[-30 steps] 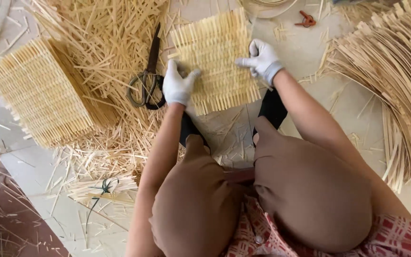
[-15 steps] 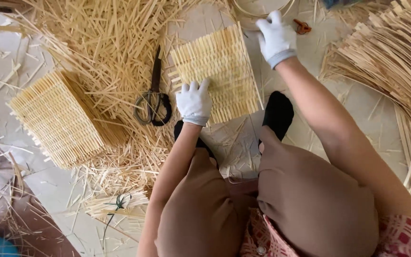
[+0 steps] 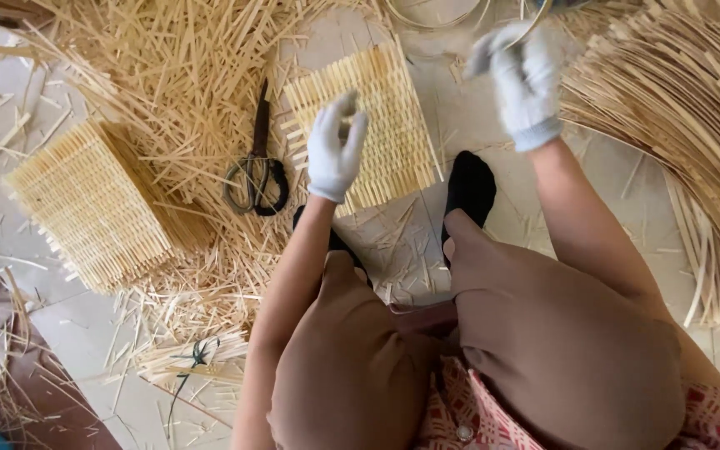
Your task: The recorder weaves and trims bamboo strips to assemble circular bases and rectangular mats.
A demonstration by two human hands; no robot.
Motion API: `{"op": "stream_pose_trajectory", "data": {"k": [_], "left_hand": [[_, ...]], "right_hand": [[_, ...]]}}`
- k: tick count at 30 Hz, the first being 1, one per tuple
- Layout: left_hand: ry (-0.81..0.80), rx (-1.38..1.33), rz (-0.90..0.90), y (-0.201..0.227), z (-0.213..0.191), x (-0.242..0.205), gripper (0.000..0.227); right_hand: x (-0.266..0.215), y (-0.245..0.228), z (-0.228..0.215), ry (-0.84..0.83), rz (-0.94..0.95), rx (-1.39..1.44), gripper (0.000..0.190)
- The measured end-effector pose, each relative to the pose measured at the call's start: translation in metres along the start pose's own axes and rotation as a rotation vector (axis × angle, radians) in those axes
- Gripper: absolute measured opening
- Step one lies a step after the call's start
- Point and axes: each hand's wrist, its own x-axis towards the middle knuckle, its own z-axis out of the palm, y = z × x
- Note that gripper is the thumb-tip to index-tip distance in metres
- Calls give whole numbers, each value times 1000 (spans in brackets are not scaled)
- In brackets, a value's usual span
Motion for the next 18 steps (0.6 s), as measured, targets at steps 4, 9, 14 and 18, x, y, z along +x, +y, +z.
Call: {"op": "stream_pose_trajectory", "data": {"k": [4, 9, 14, 18], "left_hand": [[-109, -804, -217, 64, -39, 16, 64], [11, -707, -281, 40, -46, -7, 72], [54, -147, -155, -4, -52, -45, 71], [58, -4, -227, -13, -51, -52, 71]], "right_hand": [[-27, -30, 29, -285, 440, 834, 9], [-30, -33, 24, -660, 467, 798, 15], [-9, -24, 11, -587, 585, 302, 59], [-12, -3, 41, -523, 603, 52, 34]]}}
